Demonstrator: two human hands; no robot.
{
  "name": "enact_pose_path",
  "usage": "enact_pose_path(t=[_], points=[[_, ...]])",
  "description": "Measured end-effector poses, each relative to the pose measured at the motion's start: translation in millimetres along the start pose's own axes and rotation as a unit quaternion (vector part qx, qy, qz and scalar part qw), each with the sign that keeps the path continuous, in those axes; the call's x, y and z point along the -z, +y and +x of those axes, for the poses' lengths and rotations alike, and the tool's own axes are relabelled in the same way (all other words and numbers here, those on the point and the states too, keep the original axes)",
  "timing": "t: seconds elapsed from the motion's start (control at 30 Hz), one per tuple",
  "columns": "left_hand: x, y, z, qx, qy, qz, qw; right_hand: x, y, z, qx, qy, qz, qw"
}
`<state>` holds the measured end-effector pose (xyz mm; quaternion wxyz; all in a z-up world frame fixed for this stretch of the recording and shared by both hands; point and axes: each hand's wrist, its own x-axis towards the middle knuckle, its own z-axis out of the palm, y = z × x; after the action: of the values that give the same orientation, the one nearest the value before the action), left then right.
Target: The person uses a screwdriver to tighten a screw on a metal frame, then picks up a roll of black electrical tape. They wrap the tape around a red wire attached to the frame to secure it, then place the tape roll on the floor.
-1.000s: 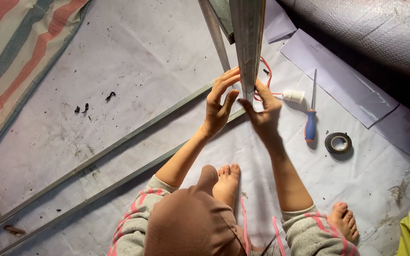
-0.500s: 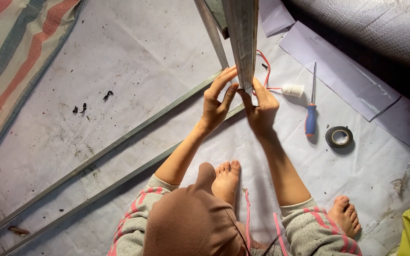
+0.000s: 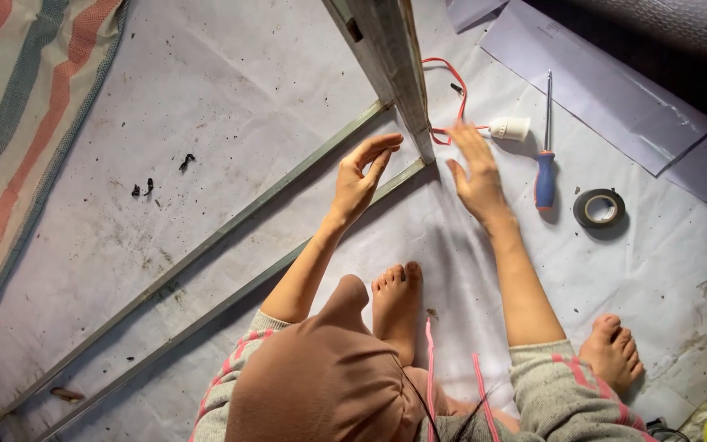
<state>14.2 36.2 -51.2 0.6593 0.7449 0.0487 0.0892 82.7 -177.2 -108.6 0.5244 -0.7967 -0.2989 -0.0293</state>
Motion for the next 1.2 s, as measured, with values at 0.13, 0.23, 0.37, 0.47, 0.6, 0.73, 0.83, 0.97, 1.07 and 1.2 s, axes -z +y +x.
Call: enact_pose_path(t=[0.13, 0.23, 0.37, 0.47, 0.6, 0.73, 0.83, 0.97, 1.07, 1.2], points=[[5, -2, -3, 0.001, -0.010, 0.005, 1.000, -11, 27, -9, 0.039, 0.008, -0.020, 0.999], [12, -4, -14, 0.020, -0.021, 0.021, 0.999, 6, 16, -28, -0.010, 0.028, -0.050, 0.998], [20, -8, -15, 0.037, -0.039, 0.028, 0.998, 33, 4, -38, -0.121, -0.010, 0.011, 0.993], [15, -5, -19, 0.054, -0.073, 0.005, 0.996, 60, -28, -36, -0.188, -0.085, 0.080, 0.975], [-2, 16, -29, -0.010, -0.245, -0.008, 0.970, 78, -77, -40, -0.277, -0.135, 0.362, 0.880], [-46, 19, -58, -0.149, -0.318, -0.036, 0.936, 74, -93, -39, -0.280, -0.059, 0.544, 0.789], [-75, 37, -77, -0.149, -0.346, -0.136, 0.916, 83, -83, -37, -0.298, -0.010, 0.610, 0.734], [-79, 50, -86, -0.172, -0.338, 0.017, 0.925, 101, -87, -29, -0.307, -0.043, 0.605, 0.733], [-64, 84, -75, -0.130, -0.371, 0.032, 0.919, 106, -84, -29, -0.304, -0.044, 0.548, 0.778], [-45, 113, -73, 0.133, -0.514, -0.215, 0.820, 110, -77, -27, -0.300, -0.026, 0.467, 0.831]])
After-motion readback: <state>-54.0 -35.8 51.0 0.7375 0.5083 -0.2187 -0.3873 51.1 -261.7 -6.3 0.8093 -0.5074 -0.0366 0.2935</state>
